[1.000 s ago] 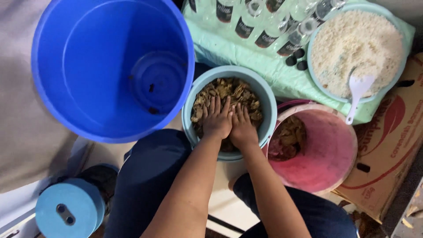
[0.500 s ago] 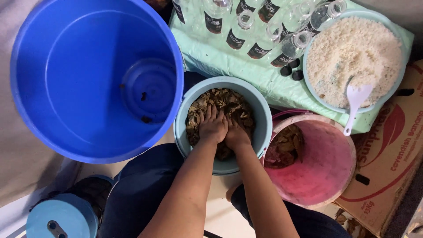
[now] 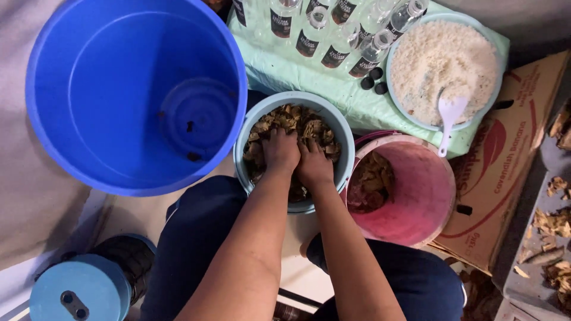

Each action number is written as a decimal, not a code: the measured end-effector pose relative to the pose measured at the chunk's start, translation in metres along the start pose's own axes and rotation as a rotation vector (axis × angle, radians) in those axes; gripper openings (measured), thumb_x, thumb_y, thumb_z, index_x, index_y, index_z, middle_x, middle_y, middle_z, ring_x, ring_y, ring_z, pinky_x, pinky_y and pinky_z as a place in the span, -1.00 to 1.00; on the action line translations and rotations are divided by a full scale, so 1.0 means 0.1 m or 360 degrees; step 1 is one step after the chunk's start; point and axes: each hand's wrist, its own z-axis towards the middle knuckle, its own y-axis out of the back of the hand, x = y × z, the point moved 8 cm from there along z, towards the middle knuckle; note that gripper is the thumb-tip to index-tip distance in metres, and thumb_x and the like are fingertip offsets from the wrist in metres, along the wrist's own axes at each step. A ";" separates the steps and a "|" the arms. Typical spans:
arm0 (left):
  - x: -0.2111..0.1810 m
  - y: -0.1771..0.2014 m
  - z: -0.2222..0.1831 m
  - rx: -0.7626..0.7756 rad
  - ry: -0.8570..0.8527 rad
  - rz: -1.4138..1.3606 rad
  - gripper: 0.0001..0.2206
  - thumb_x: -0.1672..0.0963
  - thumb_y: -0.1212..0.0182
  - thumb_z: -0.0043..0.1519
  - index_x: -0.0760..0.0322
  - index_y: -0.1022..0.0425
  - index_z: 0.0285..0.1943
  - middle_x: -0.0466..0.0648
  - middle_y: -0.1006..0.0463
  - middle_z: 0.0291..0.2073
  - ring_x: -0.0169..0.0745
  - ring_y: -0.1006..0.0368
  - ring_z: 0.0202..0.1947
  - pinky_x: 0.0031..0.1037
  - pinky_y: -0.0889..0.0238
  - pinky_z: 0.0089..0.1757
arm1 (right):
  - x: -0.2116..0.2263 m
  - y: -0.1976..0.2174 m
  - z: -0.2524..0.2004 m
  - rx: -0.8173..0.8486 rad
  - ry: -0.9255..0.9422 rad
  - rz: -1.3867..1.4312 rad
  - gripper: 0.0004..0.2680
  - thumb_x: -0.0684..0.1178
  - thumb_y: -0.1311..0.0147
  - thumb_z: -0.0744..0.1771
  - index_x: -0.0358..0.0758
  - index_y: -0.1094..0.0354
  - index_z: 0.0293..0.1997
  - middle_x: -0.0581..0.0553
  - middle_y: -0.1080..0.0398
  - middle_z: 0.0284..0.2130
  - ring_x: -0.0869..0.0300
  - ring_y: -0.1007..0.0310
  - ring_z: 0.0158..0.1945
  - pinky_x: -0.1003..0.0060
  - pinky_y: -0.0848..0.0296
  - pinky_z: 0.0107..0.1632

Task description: The person is manually crushing dried leaves by rubbing them between their palms and collecting the pieces in a bowl.

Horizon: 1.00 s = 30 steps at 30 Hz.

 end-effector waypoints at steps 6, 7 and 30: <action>-0.14 0.55 -0.27 -0.0432 -0.0145 0.0038 -0.79 0.17 -0.14 0.36 0.20 -0.59 0.12 0.18 -0.27 0.34 0.25 -0.09 0.45 0.18 -0.20 0.25 | 0.14 0.39 -0.39 -0.0357 0.0058 0.0129 -0.61 0.01 0.29 0.45 -0.01 0.05 0.52 -0.28 -0.11 0.36 -0.15 -0.28 0.34 -0.18 -0.51 0.18; -0.13 0.53 -0.20 -0.0474 -0.0140 0.0047 -0.79 0.15 -0.13 0.36 0.20 -0.58 0.12 0.16 -0.30 0.29 0.20 -0.14 0.41 0.13 -0.23 0.25 | 0.13 0.41 -0.40 -0.0424 0.0061 0.0098 -0.63 0.01 0.21 0.44 -0.04 -0.02 0.49 -0.27 -0.16 0.32 -0.13 -0.36 0.27 -0.13 -0.56 0.10; -0.36 0.52 -1.58 -0.0040 0.0093 0.0530 -0.54 0.18 0.33 0.50 0.34 -0.03 0.62 0.09 0.07 0.61 0.05 0.22 0.58 -0.15 0.49 0.47 | 0.18 0.00 -0.92 -0.0183 0.0093 -0.0165 -0.43 -0.05 0.11 0.44 0.00 0.42 0.64 -0.27 0.57 0.57 -0.23 0.48 0.60 -0.27 0.16 0.53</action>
